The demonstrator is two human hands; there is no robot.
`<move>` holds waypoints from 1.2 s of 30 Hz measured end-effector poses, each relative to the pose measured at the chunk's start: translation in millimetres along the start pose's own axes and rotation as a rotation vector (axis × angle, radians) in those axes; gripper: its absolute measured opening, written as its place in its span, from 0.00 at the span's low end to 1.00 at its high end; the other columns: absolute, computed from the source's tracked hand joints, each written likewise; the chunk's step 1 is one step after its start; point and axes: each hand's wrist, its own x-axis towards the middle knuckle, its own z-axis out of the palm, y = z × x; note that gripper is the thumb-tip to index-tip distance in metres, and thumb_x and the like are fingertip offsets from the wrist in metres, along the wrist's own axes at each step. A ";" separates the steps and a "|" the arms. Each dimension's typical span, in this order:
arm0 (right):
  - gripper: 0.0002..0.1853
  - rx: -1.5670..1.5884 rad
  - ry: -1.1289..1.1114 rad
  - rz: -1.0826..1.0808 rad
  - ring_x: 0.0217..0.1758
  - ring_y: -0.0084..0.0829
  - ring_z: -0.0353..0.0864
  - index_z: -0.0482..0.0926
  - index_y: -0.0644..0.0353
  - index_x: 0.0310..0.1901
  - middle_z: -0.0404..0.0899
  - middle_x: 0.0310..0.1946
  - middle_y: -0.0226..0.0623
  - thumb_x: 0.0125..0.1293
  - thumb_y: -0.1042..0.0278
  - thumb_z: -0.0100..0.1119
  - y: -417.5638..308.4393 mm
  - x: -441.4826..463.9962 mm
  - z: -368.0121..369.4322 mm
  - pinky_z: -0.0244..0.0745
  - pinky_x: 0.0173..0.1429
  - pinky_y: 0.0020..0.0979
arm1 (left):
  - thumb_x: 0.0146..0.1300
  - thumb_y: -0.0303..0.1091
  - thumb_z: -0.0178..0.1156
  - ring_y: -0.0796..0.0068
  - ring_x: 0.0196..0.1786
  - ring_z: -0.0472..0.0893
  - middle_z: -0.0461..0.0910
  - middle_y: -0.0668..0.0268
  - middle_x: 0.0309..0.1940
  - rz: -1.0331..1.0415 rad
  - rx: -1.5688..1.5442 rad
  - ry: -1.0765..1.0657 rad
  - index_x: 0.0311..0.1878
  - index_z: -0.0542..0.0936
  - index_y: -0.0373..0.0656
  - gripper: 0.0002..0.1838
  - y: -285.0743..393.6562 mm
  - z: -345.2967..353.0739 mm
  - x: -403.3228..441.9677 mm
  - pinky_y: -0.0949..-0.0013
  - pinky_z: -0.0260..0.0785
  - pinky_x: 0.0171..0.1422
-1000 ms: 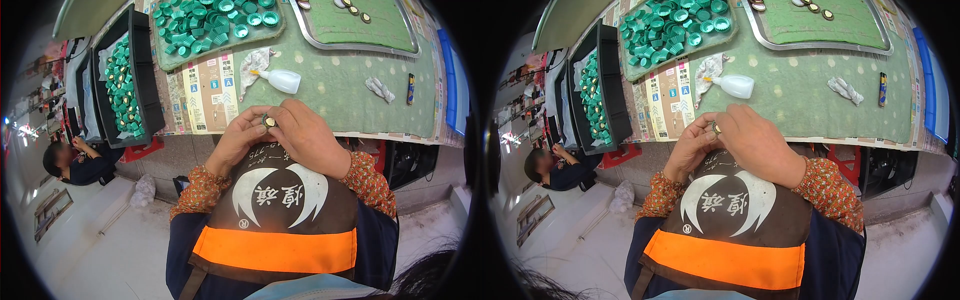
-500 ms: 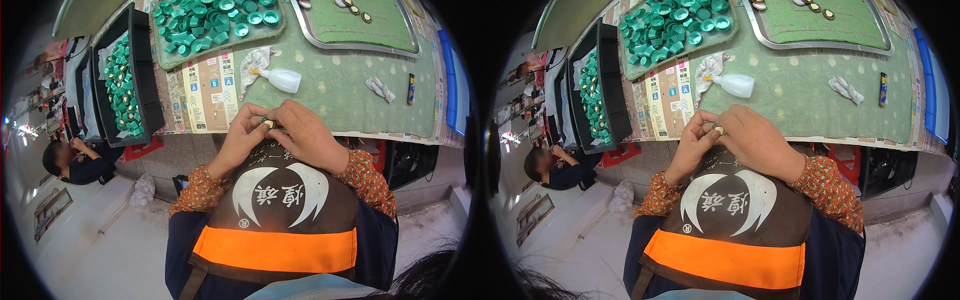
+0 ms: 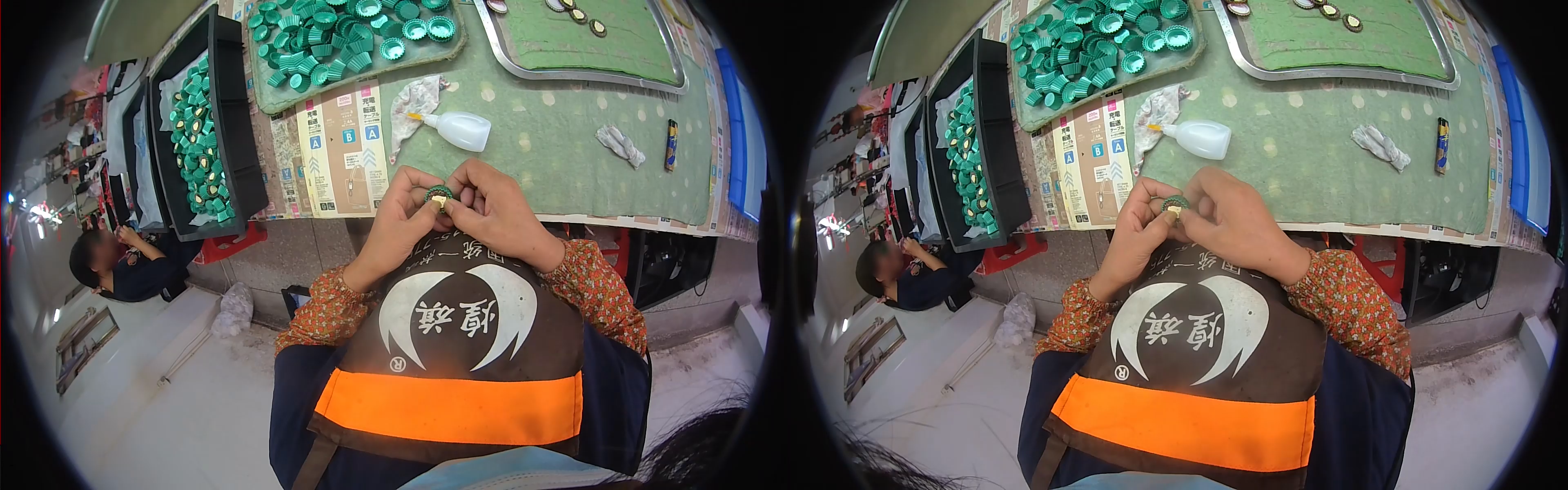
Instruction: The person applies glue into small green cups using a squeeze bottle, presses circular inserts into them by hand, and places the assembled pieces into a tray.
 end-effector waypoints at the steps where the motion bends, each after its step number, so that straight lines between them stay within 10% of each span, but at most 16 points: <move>1: 0.12 0.032 -0.005 0.026 0.28 0.29 0.76 0.76 0.63 0.39 0.75 0.28 0.38 0.60 0.67 0.68 0.2 0.5 1.2 0.72 0.32 0.33 | 0.73 0.22 0.54 0.80 0.44 0.82 0.80 0.61 0.46 0.027 0.012 0.004 0.58 0.67 0.39 0.14 -2.3 0.1 -0.2 0.75 0.79 0.51; 11: 0.09 0.154 -0.030 0.010 0.30 0.10 0.62 0.77 0.60 0.44 0.68 0.30 0.19 0.66 0.72 0.67 -3.0 4.2 6.2 0.60 0.32 0.18 | 0.73 0.22 0.53 0.85 0.40 0.78 0.77 0.65 0.42 0.140 0.074 0.051 0.56 0.66 0.40 0.12 -0.8 -7.6 -1.9 0.78 0.75 0.44; 19: 0.05 0.121 0.107 -0.039 0.32 0.13 0.64 0.79 0.62 0.45 0.71 0.32 0.22 0.70 0.74 0.62 -2.7 5.3 -14.5 0.64 0.36 0.20 | 0.73 0.26 0.59 0.78 0.44 0.81 0.83 0.63 0.48 0.679 0.410 0.896 0.54 0.75 0.41 0.10 99.4 -131.5 -31.7 0.74 0.76 0.48; 26: 0.03 0.068 0.137 -0.094 0.32 0.15 0.66 0.79 0.63 0.43 0.73 0.33 0.25 0.70 0.76 0.60 -3.2 6.3 -21.0 0.64 0.36 0.20 | 0.68 0.34 0.65 0.66 0.54 0.79 0.82 0.61 0.49 0.544 1.215 1.362 0.58 0.78 0.40 0.18 117.9 -260.0 -54.6 0.60 0.71 0.58; 36: 0.20 -0.771 0.348 -0.509 0.50 0.48 0.74 0.76 0.62 0.56 0.75 0.47 0.45 0.62 0.75 0.65 -24.4 24.5 -30.8 0.72 0.53 0.46 | 0.64 0.35 0.65 0.55 0.52 0.77 0.81 0.60 0.47 0.688 1.593 0.901 0.52 0.82 0.44 0.14 129.6 -151.2 46.5 0.54 0.71 0.57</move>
